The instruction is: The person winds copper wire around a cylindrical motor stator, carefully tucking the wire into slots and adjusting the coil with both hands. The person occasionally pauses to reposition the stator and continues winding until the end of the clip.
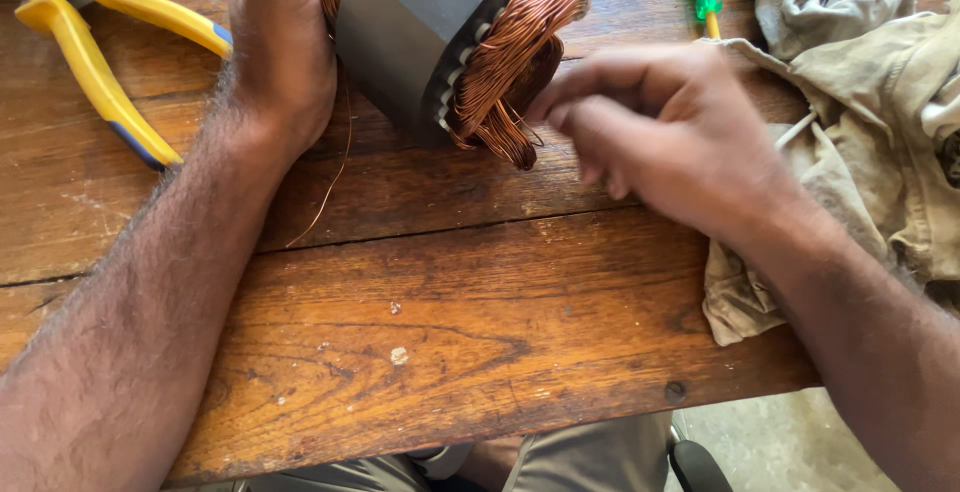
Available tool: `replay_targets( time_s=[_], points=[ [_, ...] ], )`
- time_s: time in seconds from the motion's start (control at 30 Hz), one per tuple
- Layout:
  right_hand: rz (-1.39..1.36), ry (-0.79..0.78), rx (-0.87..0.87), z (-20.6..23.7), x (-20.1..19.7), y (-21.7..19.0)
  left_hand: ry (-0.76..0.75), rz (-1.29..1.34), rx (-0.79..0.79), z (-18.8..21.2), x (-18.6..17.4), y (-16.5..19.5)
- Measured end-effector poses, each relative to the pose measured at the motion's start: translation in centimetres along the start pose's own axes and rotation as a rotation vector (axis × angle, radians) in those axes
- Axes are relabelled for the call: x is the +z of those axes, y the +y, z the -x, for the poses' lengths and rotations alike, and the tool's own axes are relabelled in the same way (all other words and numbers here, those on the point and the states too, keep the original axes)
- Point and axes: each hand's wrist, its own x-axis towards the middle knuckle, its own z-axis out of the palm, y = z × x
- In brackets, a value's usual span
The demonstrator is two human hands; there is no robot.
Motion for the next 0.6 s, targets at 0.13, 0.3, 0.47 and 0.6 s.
replay_targets(
  time_s=[0.13,0.3,0.47,0.6],
  points=[
    [0.091,0.115,-0.097,0.2,0.5,0.3,-0.007,-0.003,0.008,-0.1,0.0,-0.1],
    [0.195,0.278,-0.192,0.7,0.9,0.1,-0.019,-0.006,0.029,-0.1,-0.1,-0.4],
    [0.174,0.266,-0.228,0.7,1.3,-0.4,-0.036,-0.049,0.093,0.1,-0.6,-1.0],
    [0.141,0.294,-0.189,0.7,1.3,-0.7,-0.036,-0.166,0.148,0.1,-0.9,-1.3]
  ],
)
